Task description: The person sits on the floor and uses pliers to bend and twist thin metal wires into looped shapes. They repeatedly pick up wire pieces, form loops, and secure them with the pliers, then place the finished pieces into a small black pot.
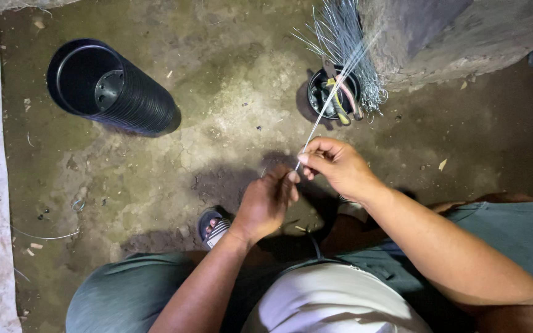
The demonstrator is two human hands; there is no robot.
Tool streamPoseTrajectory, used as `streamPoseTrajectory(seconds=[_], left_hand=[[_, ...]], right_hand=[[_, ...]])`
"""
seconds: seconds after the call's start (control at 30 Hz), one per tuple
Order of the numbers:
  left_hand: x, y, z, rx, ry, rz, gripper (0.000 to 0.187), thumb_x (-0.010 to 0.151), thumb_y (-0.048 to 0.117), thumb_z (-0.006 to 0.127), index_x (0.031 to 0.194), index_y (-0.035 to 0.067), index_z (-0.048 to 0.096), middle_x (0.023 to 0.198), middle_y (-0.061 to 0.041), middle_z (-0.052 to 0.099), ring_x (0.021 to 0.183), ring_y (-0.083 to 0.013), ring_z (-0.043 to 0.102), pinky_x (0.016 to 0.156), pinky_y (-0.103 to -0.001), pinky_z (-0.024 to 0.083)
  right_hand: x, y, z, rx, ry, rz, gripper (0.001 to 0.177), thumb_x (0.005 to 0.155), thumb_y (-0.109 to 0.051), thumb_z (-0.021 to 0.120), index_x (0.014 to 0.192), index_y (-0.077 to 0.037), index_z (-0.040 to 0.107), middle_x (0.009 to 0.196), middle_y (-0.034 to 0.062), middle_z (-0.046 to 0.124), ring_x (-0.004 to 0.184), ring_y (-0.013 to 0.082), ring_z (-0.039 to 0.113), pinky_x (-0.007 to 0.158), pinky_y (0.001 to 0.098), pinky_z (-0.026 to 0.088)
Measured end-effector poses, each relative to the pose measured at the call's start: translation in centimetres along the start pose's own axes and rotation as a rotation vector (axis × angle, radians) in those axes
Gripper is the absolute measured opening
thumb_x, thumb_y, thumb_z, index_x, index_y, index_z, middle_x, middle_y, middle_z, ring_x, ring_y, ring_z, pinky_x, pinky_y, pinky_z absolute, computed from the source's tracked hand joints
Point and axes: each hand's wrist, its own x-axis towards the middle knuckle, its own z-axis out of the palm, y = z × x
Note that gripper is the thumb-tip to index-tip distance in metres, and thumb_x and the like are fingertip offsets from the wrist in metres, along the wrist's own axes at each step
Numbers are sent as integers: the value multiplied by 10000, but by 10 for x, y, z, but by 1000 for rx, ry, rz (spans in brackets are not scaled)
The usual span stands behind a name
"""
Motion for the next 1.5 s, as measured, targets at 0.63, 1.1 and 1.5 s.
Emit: streamPoseTrajectory(seconds=[0.63,1.1,1.5], left_hand=[[6,-10,5,-412,-56,-201,221,1094,242,485,1082,53,599,721,-10,598,562,-65,479,518,-222,402],[7,-10,-8,-561,-149,-249,258,1106,233,450,1069,14,581,748,-78,646,543,-114,575,494,-254,466],[17,-16,-9,-41,221,-52,181,951,133,726,1052,-8,778,937,-58,734,822,-107,661,739,-249,532]], right_hand=[[0,-5,1,-53,-33,-138,32,966,3,682,985,-19,668,865,51,718,806,119,678,768,271,561],[-3,-12,5,28,-81,-126,69,937,19,694,978,-13,649,873,89,741,810,154,716,775,300,582],[20,-13,-13,-58,81,-132,67,941,-17,720,966,-30,658,888,45,708,822,113,671,774,273,552]])
